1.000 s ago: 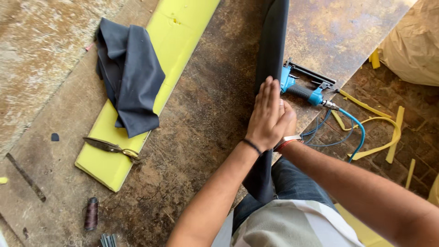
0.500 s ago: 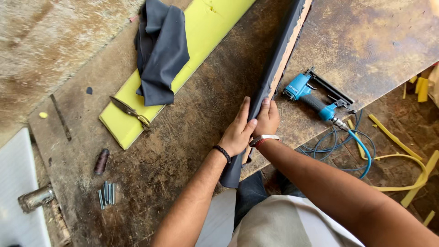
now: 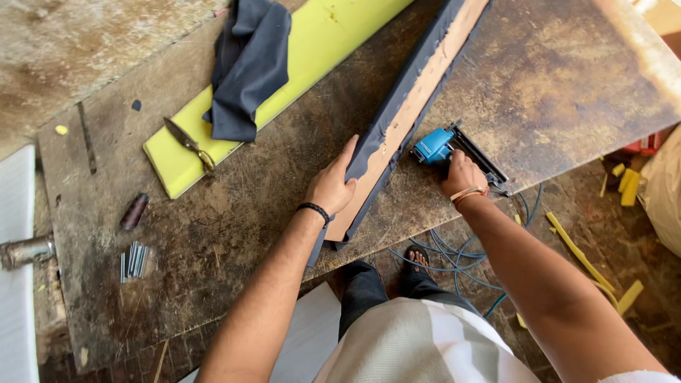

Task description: The person stretches black fabric around the edge of a long wooden board and secures it with a pneumatic nail gun, working along the sides. They trim excess fabric with scissors, fold and press the corners, then lift the finished padded panel and place it onto a foam piece on the floor.

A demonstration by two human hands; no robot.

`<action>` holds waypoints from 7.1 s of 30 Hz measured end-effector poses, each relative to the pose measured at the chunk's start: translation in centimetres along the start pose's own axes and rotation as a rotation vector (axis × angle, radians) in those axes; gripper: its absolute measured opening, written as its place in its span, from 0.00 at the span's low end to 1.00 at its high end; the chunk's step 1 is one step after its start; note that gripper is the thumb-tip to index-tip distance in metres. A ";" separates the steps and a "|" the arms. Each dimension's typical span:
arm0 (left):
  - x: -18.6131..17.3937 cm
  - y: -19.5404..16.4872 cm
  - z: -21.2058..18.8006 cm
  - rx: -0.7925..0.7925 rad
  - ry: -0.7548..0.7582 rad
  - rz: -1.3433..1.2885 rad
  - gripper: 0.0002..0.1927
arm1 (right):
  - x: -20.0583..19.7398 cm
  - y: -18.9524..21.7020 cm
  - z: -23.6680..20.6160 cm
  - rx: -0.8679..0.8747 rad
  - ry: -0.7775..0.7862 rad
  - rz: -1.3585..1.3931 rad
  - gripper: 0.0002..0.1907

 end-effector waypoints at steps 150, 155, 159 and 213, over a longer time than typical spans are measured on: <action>-14.5 36.2 -14.1 -0.226 -0.700 -0.491 0.09 | 22.7 47.5 -15.9 -0.207 1.481 1.564 0.25; -13.8 31.4 -18.0 -0.117 -0.768 -0.439 0.14 | 22.7 44.9 -17.1 -0.194 1.409 1.395 0.18; -10.1 30.9 -18.5 0.110 -0.499 -0.554 0.30 | 22.5 43.0 -14.3 -0.324 1.010 1.068 0.15; -14.2 51.1 -10.6 0.047 -0.688 0.067 0.05 | 29.9 39.6 -22.7 0.137 0.953 0.487 0.31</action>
Point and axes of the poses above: each hand's wrist, its own z-axis towards the middle knuckle, its own x-axis out of the palm, y = z × x, the point moved 9 cm from there along z, towards the middle knuckle
